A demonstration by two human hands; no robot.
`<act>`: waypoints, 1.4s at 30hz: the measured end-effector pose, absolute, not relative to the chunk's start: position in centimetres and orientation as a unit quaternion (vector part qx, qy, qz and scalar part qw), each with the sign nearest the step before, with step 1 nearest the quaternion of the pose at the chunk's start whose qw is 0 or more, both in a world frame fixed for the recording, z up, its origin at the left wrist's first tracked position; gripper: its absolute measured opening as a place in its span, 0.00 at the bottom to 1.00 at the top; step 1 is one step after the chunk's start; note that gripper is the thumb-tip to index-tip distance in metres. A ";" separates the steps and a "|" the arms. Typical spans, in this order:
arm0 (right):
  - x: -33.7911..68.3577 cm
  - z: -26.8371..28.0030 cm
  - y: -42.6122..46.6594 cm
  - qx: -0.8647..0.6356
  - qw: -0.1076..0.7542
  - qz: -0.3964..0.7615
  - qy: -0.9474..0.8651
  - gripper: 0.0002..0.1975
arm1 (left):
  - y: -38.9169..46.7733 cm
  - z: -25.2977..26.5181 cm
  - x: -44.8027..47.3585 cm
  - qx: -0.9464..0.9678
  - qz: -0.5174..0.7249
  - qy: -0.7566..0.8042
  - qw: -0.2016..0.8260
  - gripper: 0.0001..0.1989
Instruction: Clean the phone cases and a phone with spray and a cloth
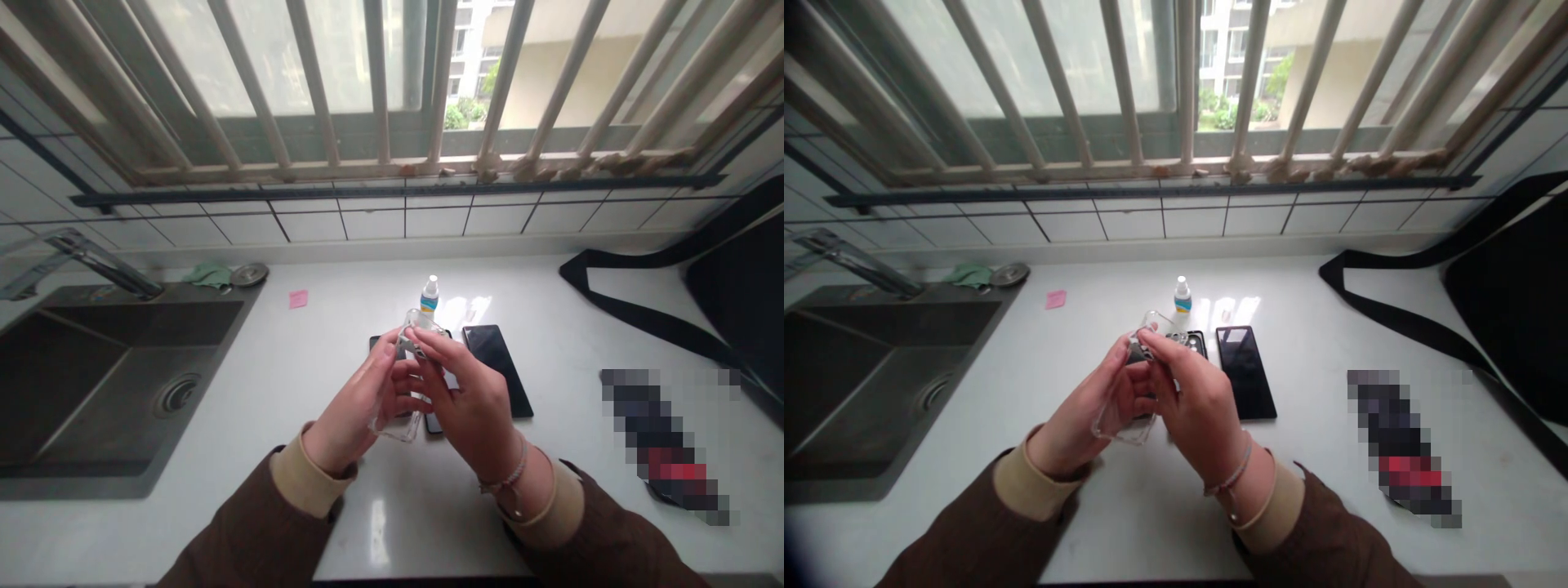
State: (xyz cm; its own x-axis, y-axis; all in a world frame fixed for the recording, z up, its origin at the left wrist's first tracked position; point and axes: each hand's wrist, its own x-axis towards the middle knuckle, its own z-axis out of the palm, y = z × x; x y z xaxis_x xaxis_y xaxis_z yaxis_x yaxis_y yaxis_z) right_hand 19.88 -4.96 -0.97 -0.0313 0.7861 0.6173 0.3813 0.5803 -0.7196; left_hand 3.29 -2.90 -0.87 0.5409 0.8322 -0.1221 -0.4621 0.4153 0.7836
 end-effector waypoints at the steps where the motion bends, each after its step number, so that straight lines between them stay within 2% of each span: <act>1: 19.8 -1.1 -5.0 -0.406 0.550 0.193 -0.704 0.24 | -2.9 -0.9 3.3 0.349 0.419 0.257 0.798 0.25; 7: 19.1 -1.2 -5.4 -0.331 0.534 0.261 -0.733 0.12 | -2.6 0.2 3.2 0.307 0.483 0.324 0.753 0.29; 10: 18.9 -1.0 -5.8 -0.305 0.510 0.289 -0.750 0.10 | -2.3 0.4 3.1 0.306 0.503 0.344 0.731 0.32; 13: 18.7 -0.9 -5.8 -0.310 0.505 0.402 -0.698 0.08 | -2.1 0.4 3.0 0.303 0.513 0.347 0.725 0.32; 16: 19.0 -0.8 -5.0 -0.331 0.562 0.520 -0.551 0.08 | -2.1 0.4 3.0 0.299 0.515 0.346 0.725 0.30; 19: 19.9 -0.6 -3.9 -0.393 0.642 0.493 -0.436 0.09 | -2.0 0.3 3.0 0.305 0.500 0.343 0.734 0.28; 22: 20.5 -0.4 -3.5 -0.430 0.665 0.426 -0.437 0.10 | -2.1 0.1 3.0 0.312 0.468 0.334 0.757 0.26; 26: 20.3 -0.3 -4.2 -0.446 0.594 0.304 -0.597 0.10 | -2.4 0.1 3.1 0.316 0.466 0.300 0.770 0.23; 30: 19.8 -0.5 -4.9 -0.356 0.512 0.234 -0.746 0.15 | -2.4 0.6 3.0 0.299 0.497 0.334 0.743 0.25; 32: 19.6 -0.4 -5.2 -0.331 0.484 0.243 -0.773 0.13 | -2.2 0.8 2.9 0.288 0.505 0.355 0.732 0.27; 35: 19.5 -0.2 -5.2 -0.329 0.482 0.355 -0.730 0.08 | -2.0 0.7 2.8 0.283 0.521 0.357 0.722 0.28; 37: 19.7 -0.2 -4.8 -0.342 0.520 0.452 -0.639 0.06 | -2.0 0.4 2.7 0.304 0.525 0.368 0.705 0.30; 39: 20.1 -0.4 -4.1 -0.370 0.580 0.500 -0.525 0.08 | -1.9 0.1 2.7 0.349 0.524 0.396 0.669 0.34; 42: 21.1 -0.7 -3.0 -0.431 0.667 0.464 -0.393 0.14 | -1.9 -0.3 2.6 0.433 0.503 0.444 0.602 0.39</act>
State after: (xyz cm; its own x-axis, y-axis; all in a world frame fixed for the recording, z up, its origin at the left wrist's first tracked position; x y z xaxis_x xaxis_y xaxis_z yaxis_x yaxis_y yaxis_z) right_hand 21.14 -2.95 -0.72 0.2608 0.9575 0.1235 -0.2800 0.1975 -0.9395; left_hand 2.60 -1.93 -0.28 0.1000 0.9900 -0.0995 -0.2217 0.1197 0.9677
